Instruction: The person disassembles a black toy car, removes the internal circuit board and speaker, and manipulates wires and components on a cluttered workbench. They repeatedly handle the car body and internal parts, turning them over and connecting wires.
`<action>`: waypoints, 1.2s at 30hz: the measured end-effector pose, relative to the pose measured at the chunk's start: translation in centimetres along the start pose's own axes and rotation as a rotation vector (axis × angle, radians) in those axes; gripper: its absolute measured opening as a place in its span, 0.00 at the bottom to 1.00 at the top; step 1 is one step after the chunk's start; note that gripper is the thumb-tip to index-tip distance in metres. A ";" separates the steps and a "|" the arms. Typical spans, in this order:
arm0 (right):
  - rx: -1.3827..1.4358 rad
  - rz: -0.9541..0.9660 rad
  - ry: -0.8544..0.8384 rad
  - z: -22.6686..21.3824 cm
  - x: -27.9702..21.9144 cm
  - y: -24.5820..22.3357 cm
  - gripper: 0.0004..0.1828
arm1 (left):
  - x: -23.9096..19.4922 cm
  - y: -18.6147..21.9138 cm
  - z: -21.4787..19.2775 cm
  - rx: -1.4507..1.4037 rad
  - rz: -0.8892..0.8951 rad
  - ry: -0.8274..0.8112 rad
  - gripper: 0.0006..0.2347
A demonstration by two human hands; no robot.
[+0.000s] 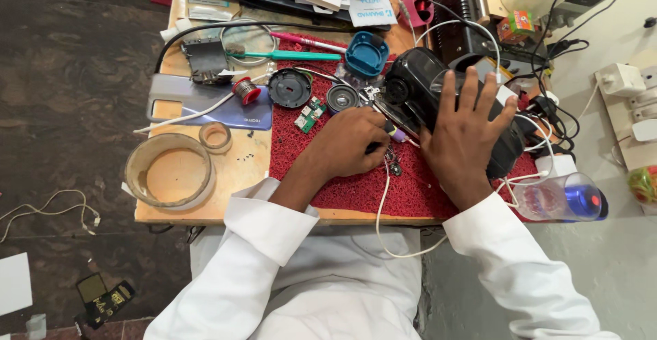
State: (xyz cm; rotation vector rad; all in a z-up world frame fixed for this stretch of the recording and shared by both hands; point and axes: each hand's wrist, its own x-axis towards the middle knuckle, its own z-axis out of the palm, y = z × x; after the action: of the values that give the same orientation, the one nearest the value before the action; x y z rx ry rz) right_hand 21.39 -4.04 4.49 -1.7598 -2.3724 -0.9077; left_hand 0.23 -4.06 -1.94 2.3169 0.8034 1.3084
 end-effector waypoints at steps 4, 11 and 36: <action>-0.081 -0.055 0.035 0.9 0.0 0.2 0.48 | 0.0 0.1 0.0 0.013 -0.026 -0.012 0.02; -0.131 -0.147 0.084 1.9 0.3 0.2 0.45 | 0.0 0.2 0.0 0.003 -0.008 0.004 0.02; -0.025 -0.181 0.188 2.4 0.4 0.5 0.40 | 0.2 0.5 -0.1 0.005 -0.024 0.003 0.03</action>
State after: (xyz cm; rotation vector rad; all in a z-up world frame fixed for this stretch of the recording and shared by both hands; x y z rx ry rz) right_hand 22.40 -2.44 2.83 -1.4134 -2.4343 -1.0760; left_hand 0.35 -4.32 -1.45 2.3025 0.8336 1.3016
